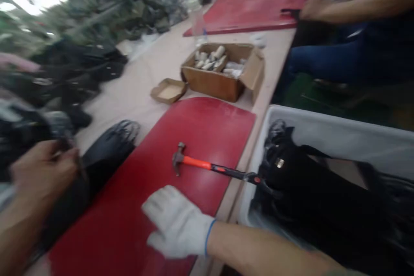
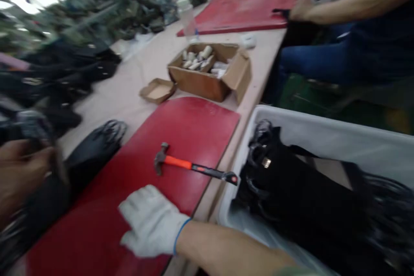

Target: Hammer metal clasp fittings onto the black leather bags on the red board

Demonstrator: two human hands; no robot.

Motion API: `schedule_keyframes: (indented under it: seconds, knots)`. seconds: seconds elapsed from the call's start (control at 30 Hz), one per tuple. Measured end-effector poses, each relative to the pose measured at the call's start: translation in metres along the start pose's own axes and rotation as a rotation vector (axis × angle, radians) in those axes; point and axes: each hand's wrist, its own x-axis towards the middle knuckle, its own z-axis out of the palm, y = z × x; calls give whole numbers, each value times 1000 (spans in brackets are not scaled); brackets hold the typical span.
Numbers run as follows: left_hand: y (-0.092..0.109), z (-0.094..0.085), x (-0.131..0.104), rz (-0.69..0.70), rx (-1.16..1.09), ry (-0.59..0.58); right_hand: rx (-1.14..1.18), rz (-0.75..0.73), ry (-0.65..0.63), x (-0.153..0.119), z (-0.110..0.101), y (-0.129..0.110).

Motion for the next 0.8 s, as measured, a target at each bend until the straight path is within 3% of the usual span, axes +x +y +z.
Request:
schedule_keyframes:
  seconds: [0.07,0.13,0.17,0.23,0.33,0.4,0.47,0.57,0.73,0.8]
  knots:
    - [-8,-24,-55,-45,-94,92,250,162,172,-4,7,7]
    - [0,-26,-122,-16,-390,80,504,326,293,-3,12,17]
    - [8,-20,-158,23,-568,31,629,385,339,-2,14,22]
    - [26,2,-229,-50,-733,-72,816,420,375,2,15,31]
    - [53,36,-321,27,-596,-153,861,379,320,6,12,38]
    - [68,50,-362,62,-471,-125,802,358,260,8,10,39]
    - [79,55,-384,34,-416,-100,721,339,200,8,9,37]
    - [86,47,-392,-22,-506,-126,578,279,102,9,7,33]
    - [75,26,-368,6,-818,-58,340,67,-133,8,-3,20]
    - [68,23,-355,114,-790,-43,277,-27,-237,5,-7,15]
